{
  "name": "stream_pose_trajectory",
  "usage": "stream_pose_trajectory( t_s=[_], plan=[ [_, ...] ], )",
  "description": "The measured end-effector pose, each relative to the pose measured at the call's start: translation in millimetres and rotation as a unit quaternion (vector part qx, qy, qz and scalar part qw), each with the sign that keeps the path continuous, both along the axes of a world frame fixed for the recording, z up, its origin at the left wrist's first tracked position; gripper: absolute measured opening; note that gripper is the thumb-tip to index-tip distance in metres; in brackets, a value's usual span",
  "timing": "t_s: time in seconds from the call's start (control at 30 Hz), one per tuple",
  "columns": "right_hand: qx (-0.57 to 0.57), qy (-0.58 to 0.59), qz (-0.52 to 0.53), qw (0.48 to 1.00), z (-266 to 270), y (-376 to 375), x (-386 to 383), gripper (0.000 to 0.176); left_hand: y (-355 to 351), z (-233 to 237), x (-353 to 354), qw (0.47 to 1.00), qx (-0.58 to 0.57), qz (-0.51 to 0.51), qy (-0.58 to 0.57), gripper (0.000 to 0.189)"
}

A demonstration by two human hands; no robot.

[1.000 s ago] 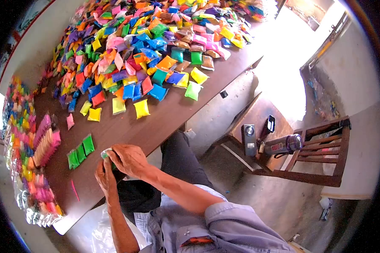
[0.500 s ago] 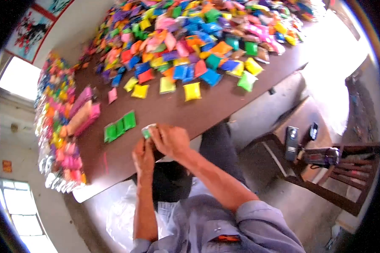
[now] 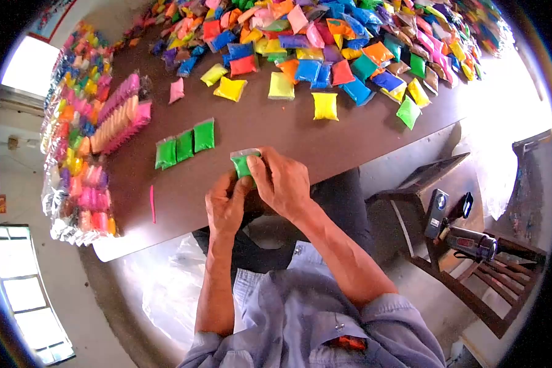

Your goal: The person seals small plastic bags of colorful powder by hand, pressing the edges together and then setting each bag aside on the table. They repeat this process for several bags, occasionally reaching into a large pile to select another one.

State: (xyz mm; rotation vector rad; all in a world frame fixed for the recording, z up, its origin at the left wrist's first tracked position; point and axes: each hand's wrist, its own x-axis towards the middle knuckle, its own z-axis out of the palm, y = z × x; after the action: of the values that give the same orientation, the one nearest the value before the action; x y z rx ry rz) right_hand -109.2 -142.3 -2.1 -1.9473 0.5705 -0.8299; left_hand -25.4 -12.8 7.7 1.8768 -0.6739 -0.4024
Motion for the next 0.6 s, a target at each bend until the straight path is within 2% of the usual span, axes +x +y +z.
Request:
stream_pose_trajectory(
  t_s=[0.13, 0.23, 0.3, 0.33, 0.43, 0.53, 0.6],
  plan=[
    [0.022, -0.006, -0.001, 1.0, -1.3, 0.7, 1.7, 0.02, 1.1, 1.6, -3.6, 0.999, -0.008, 0.021, 0.029, 0.025],
    [0.033, -0.017, 0.005, 0.999, -3.7, 0.4, 0.5, 0.019, 3.0, 2.8, -1.1, 0.999, -0.05, -0.005, 0.005, 0.029],
    [0.028, -0.026, 0.012, 0.999, -4.8, -0.7, -0.4, 0.018, 2.4, 10.7, -1.6, 0.991, -0.078, -0.002, 0.111, 0.031],
    [0.014, -0.026, 0.024, 0.999, -5.7, -1.1, -1.8, 0.018, 2.1, 9.8, 0.2, 0.991, -0.077, 0.001, 0.113, 0.031],
    [-0.008, -0.033, 0.038, 0.999, -7.0, -1.6, -2.4, 0.016, 0.6, 4.8, 2.1, 0.994, -0.07, 0.008, 0.087, 0.026],
    [-0.016, -0.04, 0.046, 0.998, -4.5, -2.7, -1.3, 0.016, 2.2, -7.6, 1.7, 0.986, -0.13, 0.029, 0.103, 0.014],
    [-0.015, -0.037, 0.053, 0.998, -2.2, -3.5, -4.0, 0.016, 5.3, -9.9, 2.3, 0.989, -0.114, 0.027, 0.087, 0.015]
  ],
)
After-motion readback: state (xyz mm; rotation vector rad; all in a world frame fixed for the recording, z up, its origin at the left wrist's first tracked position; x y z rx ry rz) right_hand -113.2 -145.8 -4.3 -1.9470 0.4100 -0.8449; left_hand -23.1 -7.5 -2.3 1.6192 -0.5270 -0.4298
